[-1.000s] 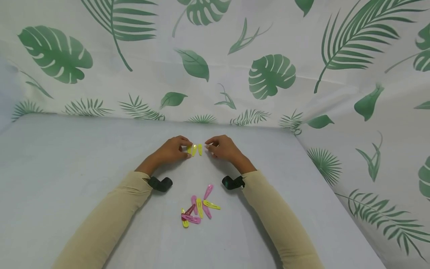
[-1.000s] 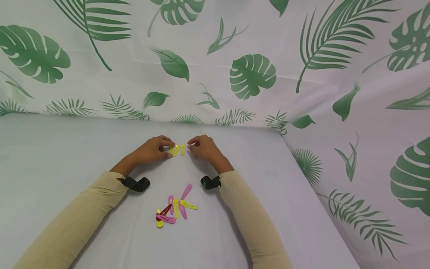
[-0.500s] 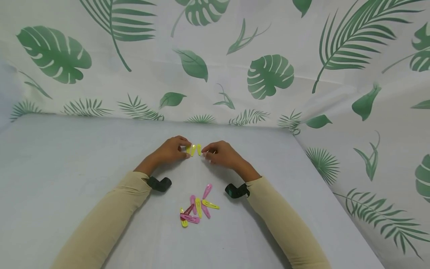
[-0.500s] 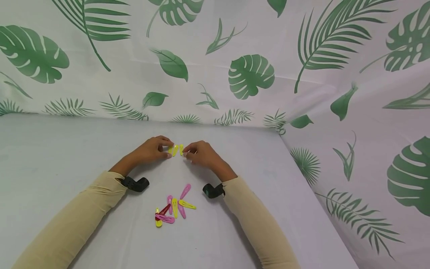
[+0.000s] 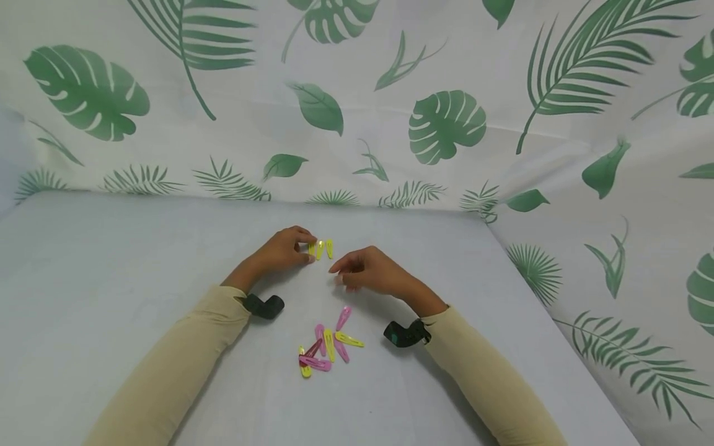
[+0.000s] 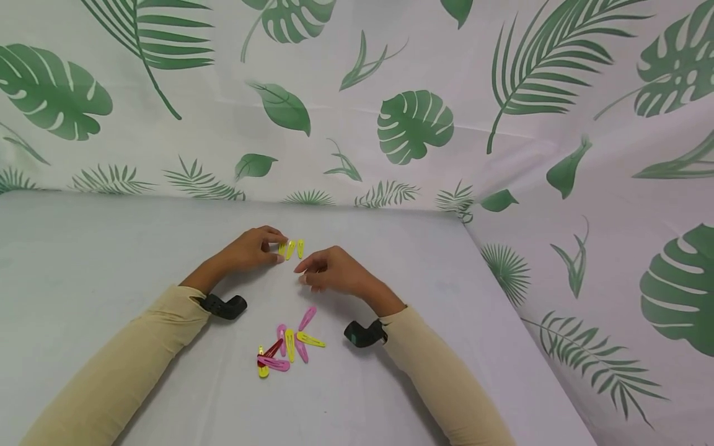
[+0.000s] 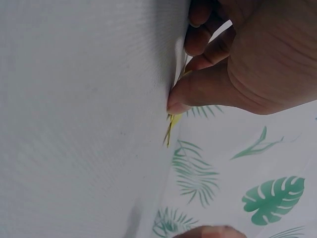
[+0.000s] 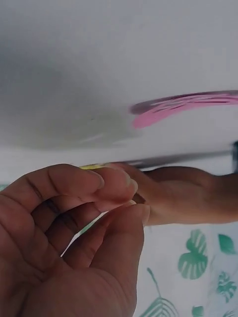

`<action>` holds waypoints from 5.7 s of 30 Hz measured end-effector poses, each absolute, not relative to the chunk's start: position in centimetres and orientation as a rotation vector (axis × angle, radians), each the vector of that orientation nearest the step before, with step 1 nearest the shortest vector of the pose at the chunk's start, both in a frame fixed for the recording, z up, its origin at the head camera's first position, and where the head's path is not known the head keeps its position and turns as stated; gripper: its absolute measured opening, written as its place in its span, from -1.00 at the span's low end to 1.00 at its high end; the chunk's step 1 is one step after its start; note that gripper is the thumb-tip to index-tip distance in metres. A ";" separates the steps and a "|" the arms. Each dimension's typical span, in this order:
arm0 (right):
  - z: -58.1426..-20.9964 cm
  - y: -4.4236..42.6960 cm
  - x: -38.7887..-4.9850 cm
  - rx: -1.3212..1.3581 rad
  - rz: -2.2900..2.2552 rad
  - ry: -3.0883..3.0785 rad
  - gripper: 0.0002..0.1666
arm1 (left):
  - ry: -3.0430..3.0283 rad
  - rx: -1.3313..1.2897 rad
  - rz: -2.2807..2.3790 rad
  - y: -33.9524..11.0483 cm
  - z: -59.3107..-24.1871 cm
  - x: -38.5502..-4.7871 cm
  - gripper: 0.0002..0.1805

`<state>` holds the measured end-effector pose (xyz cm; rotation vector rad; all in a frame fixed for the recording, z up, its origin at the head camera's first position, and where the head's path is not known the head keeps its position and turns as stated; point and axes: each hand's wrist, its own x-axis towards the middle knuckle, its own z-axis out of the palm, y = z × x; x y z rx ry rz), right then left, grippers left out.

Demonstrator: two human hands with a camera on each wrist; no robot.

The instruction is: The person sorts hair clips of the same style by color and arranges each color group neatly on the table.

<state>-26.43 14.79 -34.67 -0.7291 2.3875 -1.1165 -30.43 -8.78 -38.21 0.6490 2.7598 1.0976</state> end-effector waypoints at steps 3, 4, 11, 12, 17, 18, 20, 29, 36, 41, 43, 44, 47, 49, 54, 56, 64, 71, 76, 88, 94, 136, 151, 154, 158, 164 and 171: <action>-34.5 15.0 -25.6 -0.713 -1.144 2.323 -0.76 | 2.759 0.656 1.102 -8.9 -38.3 -30.5 -0.50; -34.5 15.1 -25.4 -0.712 -1.145 2.312 -0.76 | 2.758 0.658 1.105 -8.9 -38.4 -30.5 -0.50; -34.2 15.7 -23.8 -0.705 -1.105 2.316 -0.80 | 2.754 0.650 1.107 -8.9 -38.4 -30.5 -0.50; -34.2 15.7 -23.6 -0.701 -1.096 2.319 -0.80 | 2.753 0.646 1.108 -8.9 -38.4 -30.5 -0.50; -34.3 16.2 -22.8 -0.692 -1.085 2.307 -0.83 | 2.755 0.639 1.110 -8.9 -38.4 -30.4 -0.50; -34.4 16.3 -22.6 -0.700 -1.085 2.301 -0.83 | 2.754 0.637 1.113 -8.9 -38.4 -30.4 -0.50; -34.5 16.6 -22.3 -0.719 -1.091 2.282 -0.84 | 2.754 0.638 1.116 -8.9 -38.5 -30.4 -0.50; -35.0 17.5 -20.9 -0.797 -1.069 2.239 -0.86 | 2.750 0.627 1.117 -8.9 -38.4 -30.3 -0.50; -35.5 17.3 -20.4 -0.799 -1.104 2.205 -0.84 | 2.752 0.644 1.124 -8.8 -38.2 -30.1 -0.50; -35.7 16.8 -19.9 -0.835 -1.075 2.228 -0.81 | 2.757 0.641 1.123 -8.8 -38.3 -30.3 -0.50; -35.7 16.6 -19.6 -0.868 -1.051 2.241 -0.79 | 2.760 0.648 1.121 -8.8 -38.4 -30.3 -0.50; -35.7 16.5 -19.5 -0.883 -1.038 2.248 -0.78 | 2.760 0.649 1.123 -8.8 -38.4 -30.3 -0.50; -35.6 16.2 -19.0 -0.935 -1.003 2.271 -0.78 | 2.763 0.654 1.121 -8.8 -38.4 -30.2 -0.50; -35.6 16.0 -18.8 -0.967 -0.982 2.290 -0.79 | 2.765 0.647 1.120 -8.8 -38.4 -30.2 -0.49; -35.8 15.9 -18.6 -1.079 -0.920 2.333 -0.77 | 2.769 0.643 1.119 -8.8 -38.3 -30.1 -0.49; -35.9 15.9 -18.6 -1.104 -0.898 2.346 -0.77 | 2.768 0.647 1.121 -8.7 -38.3 -30.1 -0.49; -35.9 15.9 -18.4 -1.089 -0.899 2.329 -0.78 | 2.758 0.650 1.125 -8.7 -38.4 -30.2 -0.49; -35.7 15.7 -18.2 -1.074 -0.894 2.331 -0.77 | 2.765 0.643 1.117 -8.8 -38.7 -30.4 -0.48; -35.6 15.5 -18.0 -1.075 -0.896 2.337 -0.76 | 2.768 0.646 1.112 -8.9 -38.7 -30.4 -0.48; -35.7 15.2 -17.8 -1.056 -0.892 2.381 -0.79 | 2.756 0.648 1.133 -8.8 -38.4 -30.2 -0.49; -35.7 15.1 -17.7 -1.058 -0.860 2.387 -0.77 | 2.758 0.645 1.125 -8.8 -38.3 -30.0 -0.49; -35.6 16.1 -24.9 -0.819 -1.208 2.408 -0.81 | 2.757 0.655 1.105 -8.9 -38.4 -30.3 -0.50; -35.8 15.8 -26.9 -0.772 -1.326 2.386 -0.78 | 2.763 0.623 1.078 -8.7 -38.2 -30.2 -0.49; -35.9 15.7 -27.4 -0.729 -1.328 2.403 -0.78 | 2.765 0.609 1.064 -8.7 -38.3 -30.3 -0.48; -36.2 15.6 -28.3 -0.650 -1.340 2.454 -0.79 | 2.766 0.610 1.060 -8.6 -38.4 -30.3 -0.48; -36.1 15.1 -29.1 -0.542 -1.387 2.473 -0.79 | 2.763 0.619 1.065 -8.7 -38.1 -30.1 -0.49; -36.3 14.9 -30.3 -0.528 -1.321 2.565 -0.80 | 2.755 0.612 1.064 -8.6 -38.1 -30.0 -0.48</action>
